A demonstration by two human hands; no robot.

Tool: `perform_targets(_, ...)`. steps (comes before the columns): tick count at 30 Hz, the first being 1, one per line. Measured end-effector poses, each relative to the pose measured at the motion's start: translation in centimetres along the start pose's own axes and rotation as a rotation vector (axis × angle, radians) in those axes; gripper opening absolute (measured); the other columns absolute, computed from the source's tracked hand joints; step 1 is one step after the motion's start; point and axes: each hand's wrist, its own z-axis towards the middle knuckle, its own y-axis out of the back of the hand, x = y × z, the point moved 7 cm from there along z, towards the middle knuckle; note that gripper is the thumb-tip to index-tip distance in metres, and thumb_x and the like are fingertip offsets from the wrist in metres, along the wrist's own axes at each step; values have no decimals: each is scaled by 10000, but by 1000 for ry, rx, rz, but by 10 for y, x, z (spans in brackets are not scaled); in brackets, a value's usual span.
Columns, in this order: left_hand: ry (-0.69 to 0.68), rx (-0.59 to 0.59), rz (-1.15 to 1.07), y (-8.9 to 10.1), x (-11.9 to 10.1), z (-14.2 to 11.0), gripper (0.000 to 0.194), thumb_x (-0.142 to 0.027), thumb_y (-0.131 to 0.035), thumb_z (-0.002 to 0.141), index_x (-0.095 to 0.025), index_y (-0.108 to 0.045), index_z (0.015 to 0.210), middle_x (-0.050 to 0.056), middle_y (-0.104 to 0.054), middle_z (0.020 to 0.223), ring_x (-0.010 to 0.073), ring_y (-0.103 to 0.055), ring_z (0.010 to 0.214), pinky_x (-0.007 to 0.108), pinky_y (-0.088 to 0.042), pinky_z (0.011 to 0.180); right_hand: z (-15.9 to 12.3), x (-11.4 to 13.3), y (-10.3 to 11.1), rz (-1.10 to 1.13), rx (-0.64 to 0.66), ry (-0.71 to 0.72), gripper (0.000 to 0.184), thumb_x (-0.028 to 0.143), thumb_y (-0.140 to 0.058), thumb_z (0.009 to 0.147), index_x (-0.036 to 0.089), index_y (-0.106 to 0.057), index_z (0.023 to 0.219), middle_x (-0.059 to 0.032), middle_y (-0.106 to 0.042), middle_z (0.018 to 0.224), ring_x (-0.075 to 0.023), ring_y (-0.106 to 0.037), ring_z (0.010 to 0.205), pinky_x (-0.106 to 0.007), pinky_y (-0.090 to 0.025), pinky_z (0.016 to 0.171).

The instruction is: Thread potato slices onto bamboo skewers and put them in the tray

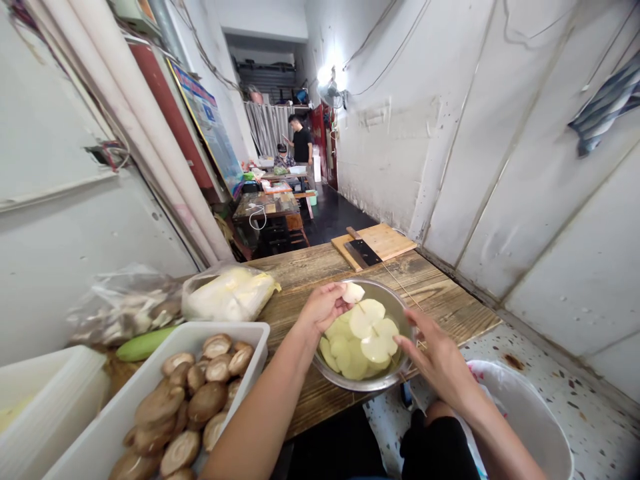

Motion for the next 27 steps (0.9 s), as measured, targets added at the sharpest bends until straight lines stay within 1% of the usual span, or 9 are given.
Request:
perform_targets(3,2,-8,-63,2,1,4,62,-63,-565,803,-76,-625,799,129,-685,762,160,-651,650,276,-530,624,-35,-14,-11,88,120,-72,395,416,-505,885,164,-543,1187,-108,-652,1036,-216,-638,878,-338,-528,797)
perform_targets(7,-21,-26,-83,-4,2,6,103,-60,-525,823,-79,-625,810,118,-682,749,155,-649,646,277,-537,638,-61,-14,-26,210,148,-137,308,362,-401,942,179,-600,1090,-95,-672,1002,-191,-647,879,-290,-518,794)
perform_targets(10,-6,-3,-39,-13,6,5,90,-69,-539,811,-79,-628,800,113,-679,737,155,-643,622,273,-535,613,-63,-9,-30,282,119,-148,344,350,-346,963,175,-633,1038,-89,-693,972,-192,-650,919,-279,-501,830)
perform_targets(14,44,20,-34,-18,8,2,74,-57,-555,788,-95,-617,791,98,-675,732,152,-637,608,274,-534,592,-60,-8,-26,374,5,-175,369,373,-359,955,154,-655,992,-56,-691,777,-171,-655,701,-230,-522,664)
perform_targets(16,55,40,-29,-18,6,1,63,-57,-565,781,-103,-608,787,95,-676,737,155,-640,617,282,-538,595,-60,-8,-24,397,-50,-186,375,382,-374,948,145,-662,979,-54,-688,746,-168,-646,656,-220,-520,623)
perform_targets(20,61,68,2,-19,3,1,44,-75,-593,764,-118,-584,765,80,-670,707,160,-640,616,289,-542,599,-62,-5,-30,407,-87,-188,390,397,-390,940,134,-676,974,-79,-712,800,-182,-670,707,-233,-536,679)
perform_targets(23,83,75,20,-22,7,1,53,-70,-552,782,-113,-580,767,73,-659,674,152,-638,610,288,-546,629,-62,-3,-34,403,-118,-209,397,405,-392,938,136,-681,984,-109,-728,887,-206,-690,797,-259,-546,732)
perform_targets(25,33,48,-17,-23,6,0,65,-69,-535,792,-106,-586,777,69,-657,670,145,-639,622,278,-545,658,-60,-1,-36,389,-126,-214,391,401,-392,939,145,-683,990,-122,-730,935,-220,-694,842,-279,-547,754)
perform_targets(27,-37,53,-89,-26,4,-2,90,-152,-534,830,-98,-605,831,86,-670,729,150,-647,676,276,-542,692,-57,0,-35,373,-140,-214,384,396,-393,939,153,-683,998,-129,-729,961,-229,-695,860,-295,-549,760)
